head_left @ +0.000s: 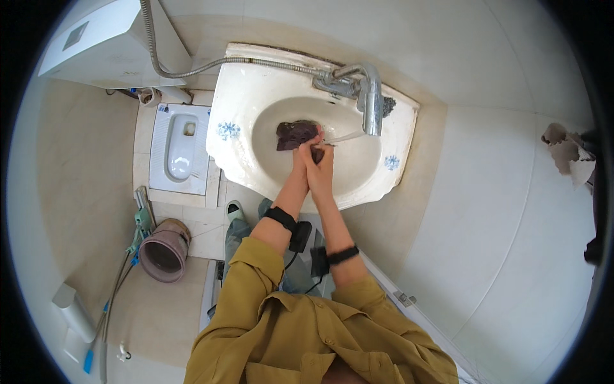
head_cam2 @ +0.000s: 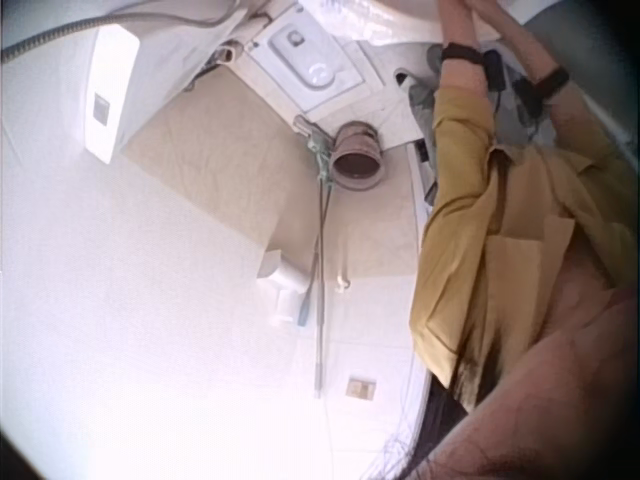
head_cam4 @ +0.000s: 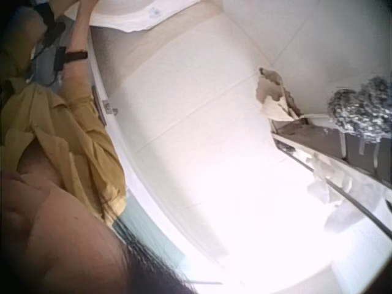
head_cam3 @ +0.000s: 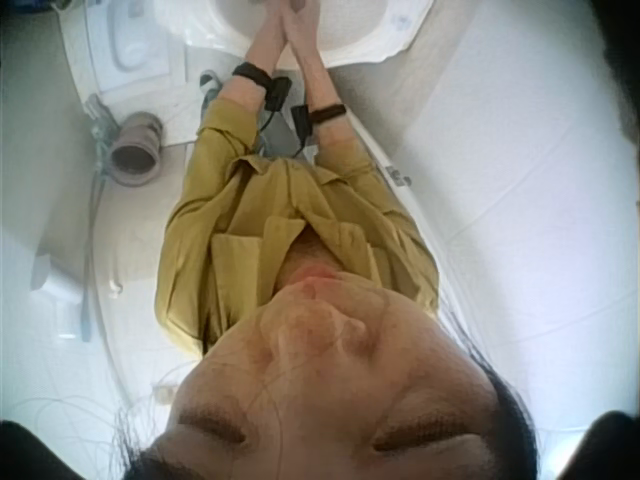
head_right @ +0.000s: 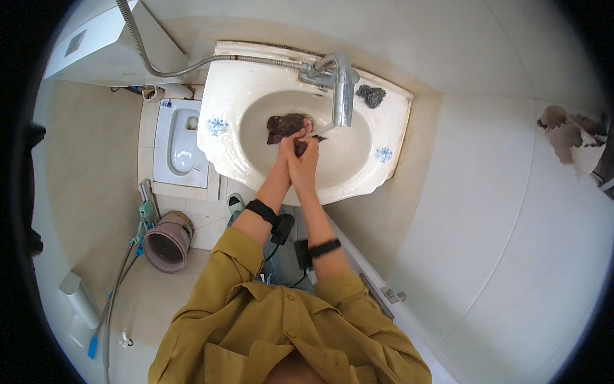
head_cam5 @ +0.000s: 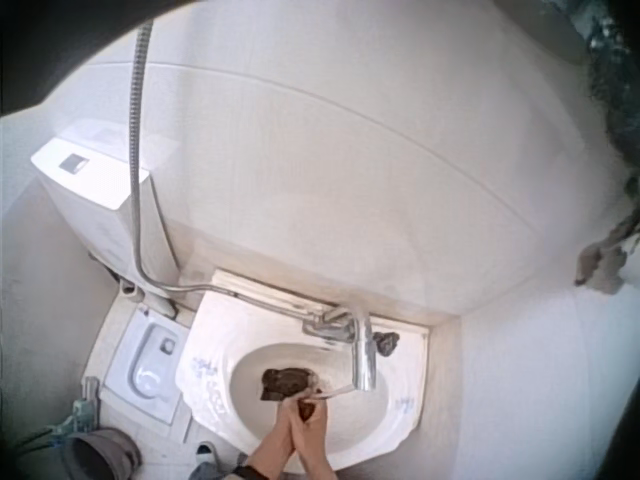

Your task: The person kneels in a cluttered garage and organizes items on a shelf, moving a wooden box and other objects. They then walk to a bathroom and wash a cloth under running water.

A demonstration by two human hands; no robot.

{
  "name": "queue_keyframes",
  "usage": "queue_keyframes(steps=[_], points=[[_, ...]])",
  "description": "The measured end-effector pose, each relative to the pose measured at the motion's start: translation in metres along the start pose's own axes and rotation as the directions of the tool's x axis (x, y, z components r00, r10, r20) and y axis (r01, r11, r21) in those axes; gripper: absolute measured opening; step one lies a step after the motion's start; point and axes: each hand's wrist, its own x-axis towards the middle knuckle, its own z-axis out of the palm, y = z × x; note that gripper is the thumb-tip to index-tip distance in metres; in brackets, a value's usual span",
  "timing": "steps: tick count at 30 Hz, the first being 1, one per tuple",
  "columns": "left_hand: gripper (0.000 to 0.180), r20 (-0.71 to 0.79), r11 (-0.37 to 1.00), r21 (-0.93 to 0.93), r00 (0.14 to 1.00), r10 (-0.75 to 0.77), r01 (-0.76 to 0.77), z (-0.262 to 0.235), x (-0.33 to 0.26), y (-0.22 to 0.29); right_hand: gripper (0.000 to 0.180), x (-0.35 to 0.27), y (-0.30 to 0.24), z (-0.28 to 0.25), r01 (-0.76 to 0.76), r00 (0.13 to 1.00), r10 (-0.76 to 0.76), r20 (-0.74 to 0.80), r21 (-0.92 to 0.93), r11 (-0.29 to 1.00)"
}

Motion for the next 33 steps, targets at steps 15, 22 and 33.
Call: queue_keyframes(steps=[15, 22, 33], points=[[0.037, -0.075, 0.854, 0.486, 0.964, 0.254, -0.188, -0.019, 0.007, -0.023, 0.041, 0.059, -0.009, -0.004, -0.506, 0.86, 0.426, 0.282, 0.356, 0.786], [0.037, -0.152, 0.912, 0.335, 0.942, 0.299, -0.236, 0.005, -0.016, -0.04, 0.047, 0.089, 0.051, -0.022, -0.511, 0.859, 0.381, 0.343, 0.637, 0.577], [0.034, -0.02, 0.783, 0.51, 0.905, 0.425, -0.356, -0.008, 0.001, -0.016, 0.042, 0.062, 0.026, 0.008, -0.445, 0.894, 0.373, 0.248, 0.592, 0.672]])
